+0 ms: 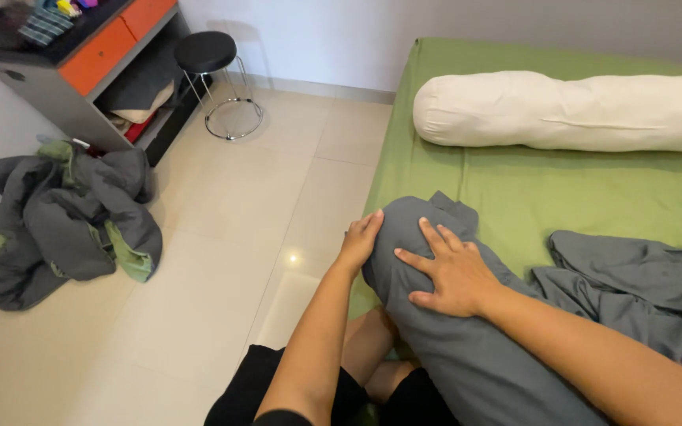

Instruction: The person uses a broom to hit a long white pillow on a bed, then picks up a gray pillowcase. They proceed to slide the pillowcase onto the pillow, adjusting the fabric by hand to cover the entire length of the pillow.

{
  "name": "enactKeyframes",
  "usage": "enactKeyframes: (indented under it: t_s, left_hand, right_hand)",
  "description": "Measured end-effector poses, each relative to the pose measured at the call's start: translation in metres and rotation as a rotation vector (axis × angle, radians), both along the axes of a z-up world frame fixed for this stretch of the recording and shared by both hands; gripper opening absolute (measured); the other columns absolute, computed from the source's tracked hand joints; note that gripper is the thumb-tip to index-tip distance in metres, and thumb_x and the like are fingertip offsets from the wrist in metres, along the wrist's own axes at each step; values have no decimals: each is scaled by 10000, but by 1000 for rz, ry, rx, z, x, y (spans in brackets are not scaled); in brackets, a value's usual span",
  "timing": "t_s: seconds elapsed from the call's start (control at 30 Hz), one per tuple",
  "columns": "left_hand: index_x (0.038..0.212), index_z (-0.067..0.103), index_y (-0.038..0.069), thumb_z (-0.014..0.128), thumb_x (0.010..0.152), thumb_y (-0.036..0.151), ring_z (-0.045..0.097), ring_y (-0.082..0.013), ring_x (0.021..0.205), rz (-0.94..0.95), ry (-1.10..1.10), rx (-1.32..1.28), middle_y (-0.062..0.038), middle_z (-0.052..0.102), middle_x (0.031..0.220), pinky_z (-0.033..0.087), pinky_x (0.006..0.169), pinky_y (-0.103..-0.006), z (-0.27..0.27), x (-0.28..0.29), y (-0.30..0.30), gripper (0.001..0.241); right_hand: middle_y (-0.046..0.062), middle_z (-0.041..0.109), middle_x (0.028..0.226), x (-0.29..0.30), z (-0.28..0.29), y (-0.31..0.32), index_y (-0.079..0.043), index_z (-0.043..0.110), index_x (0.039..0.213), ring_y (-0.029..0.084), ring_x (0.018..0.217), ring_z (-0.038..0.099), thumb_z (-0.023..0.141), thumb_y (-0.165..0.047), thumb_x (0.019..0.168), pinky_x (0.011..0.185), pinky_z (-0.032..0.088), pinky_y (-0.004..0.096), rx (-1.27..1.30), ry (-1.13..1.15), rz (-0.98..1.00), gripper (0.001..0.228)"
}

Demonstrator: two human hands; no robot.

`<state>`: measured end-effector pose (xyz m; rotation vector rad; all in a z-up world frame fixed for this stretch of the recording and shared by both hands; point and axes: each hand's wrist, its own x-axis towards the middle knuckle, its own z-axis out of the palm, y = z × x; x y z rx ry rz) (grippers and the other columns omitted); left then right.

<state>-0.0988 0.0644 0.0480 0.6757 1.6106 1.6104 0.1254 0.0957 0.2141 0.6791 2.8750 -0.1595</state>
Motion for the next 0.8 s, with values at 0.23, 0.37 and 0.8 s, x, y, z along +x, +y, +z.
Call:
enactKeyframes:
  t_s: [0.23,0.37,0.8]
  left_hand:
    - [1001,787,79,681,883,386,725,-327,966,-94,525,-407,-165,779,1021,541,856,-417,29,-14,28,346]
    - [971,770,98,634,941,365,689,-390,986,-29,835,-461,-192,750,1014,519,848,-481,13,-37,32,301]
    - [956,765,103,645,891,336,691,-387,991,-83,837,-466,-187,746,1010,530,856,-489,47,-14,32,269]
  right_hand:
    - [124,155,1669,1,4,-11,-417,458,1533,366,1507,225,682,-579,771,1048,346,535,-19,-86,151,811]
    - [139,154,1714,-2,-1,-14,-362,465,1539,373,1502,203,674,-544,781,1037,324,555,-23,-68,213,807]
    - [159,174,1654,1,8,-25,-356,501,1513,391,1491,218,665,-521,792,1069,318,578,-15,-60,247,758]
